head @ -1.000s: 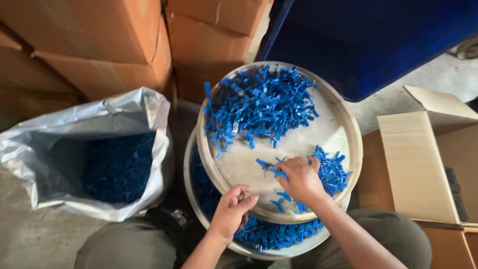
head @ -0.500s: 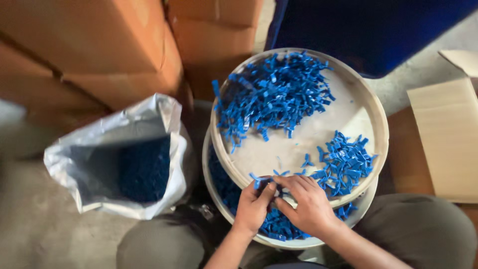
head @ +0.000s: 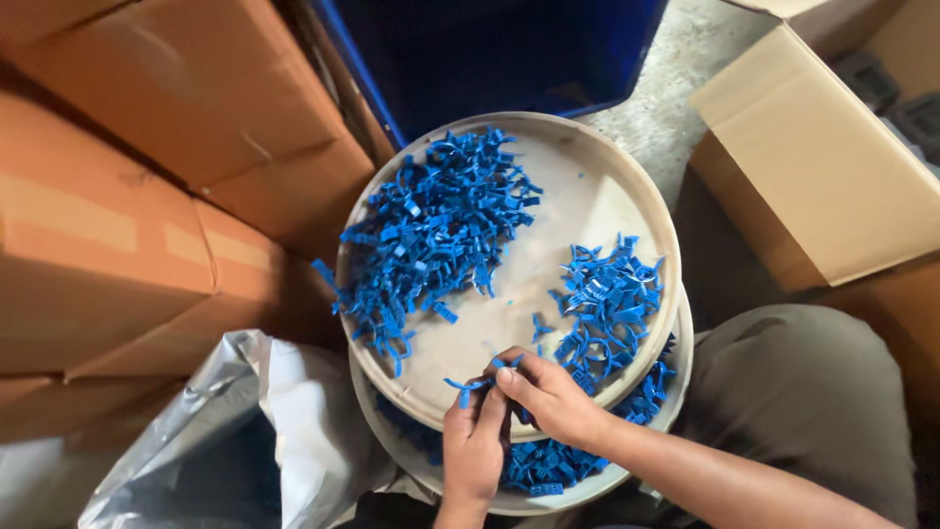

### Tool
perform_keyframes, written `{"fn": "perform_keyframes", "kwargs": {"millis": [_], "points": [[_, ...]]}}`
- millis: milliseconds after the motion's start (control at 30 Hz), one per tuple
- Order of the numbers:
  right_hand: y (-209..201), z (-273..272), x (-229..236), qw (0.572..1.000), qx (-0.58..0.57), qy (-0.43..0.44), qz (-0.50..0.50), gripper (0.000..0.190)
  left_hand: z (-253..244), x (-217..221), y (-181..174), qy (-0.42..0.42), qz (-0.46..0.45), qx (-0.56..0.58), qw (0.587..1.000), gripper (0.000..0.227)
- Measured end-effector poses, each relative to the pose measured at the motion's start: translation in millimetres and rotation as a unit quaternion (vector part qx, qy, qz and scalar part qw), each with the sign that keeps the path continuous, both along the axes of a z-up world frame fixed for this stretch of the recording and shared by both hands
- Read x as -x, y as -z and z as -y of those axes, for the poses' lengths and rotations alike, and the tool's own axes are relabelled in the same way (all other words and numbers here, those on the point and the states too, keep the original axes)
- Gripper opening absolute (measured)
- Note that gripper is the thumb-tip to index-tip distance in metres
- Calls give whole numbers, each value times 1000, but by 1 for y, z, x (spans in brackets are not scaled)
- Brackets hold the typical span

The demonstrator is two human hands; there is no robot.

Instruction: The person sits on the floor and sorts blue plastic pieces by hand on a white circular tray, picking up pieces and moving them around. The person occasionally transfers pieces into a nearby white bag.

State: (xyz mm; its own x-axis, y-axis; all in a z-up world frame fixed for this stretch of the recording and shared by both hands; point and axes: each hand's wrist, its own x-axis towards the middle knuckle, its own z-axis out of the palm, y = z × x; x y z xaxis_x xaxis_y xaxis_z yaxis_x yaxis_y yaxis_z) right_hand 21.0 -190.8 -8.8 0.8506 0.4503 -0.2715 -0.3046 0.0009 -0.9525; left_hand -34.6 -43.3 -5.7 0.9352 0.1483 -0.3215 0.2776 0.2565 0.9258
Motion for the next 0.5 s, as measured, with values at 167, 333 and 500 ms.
{"fn": "perform_keyframes", "kwargs": {"millis": [167,333,500], "points": [[-17,-5,4,993,-80,38,-74,32,6,1,8,-62,-68,81,992,16],[-12,-6,9,953,186,37,235,31,-4,16,51,-116,-71,116,984,19],[28,7,5,860,277,-11,428,33,-8,23,78,-105,-13,63,992,33]]}}
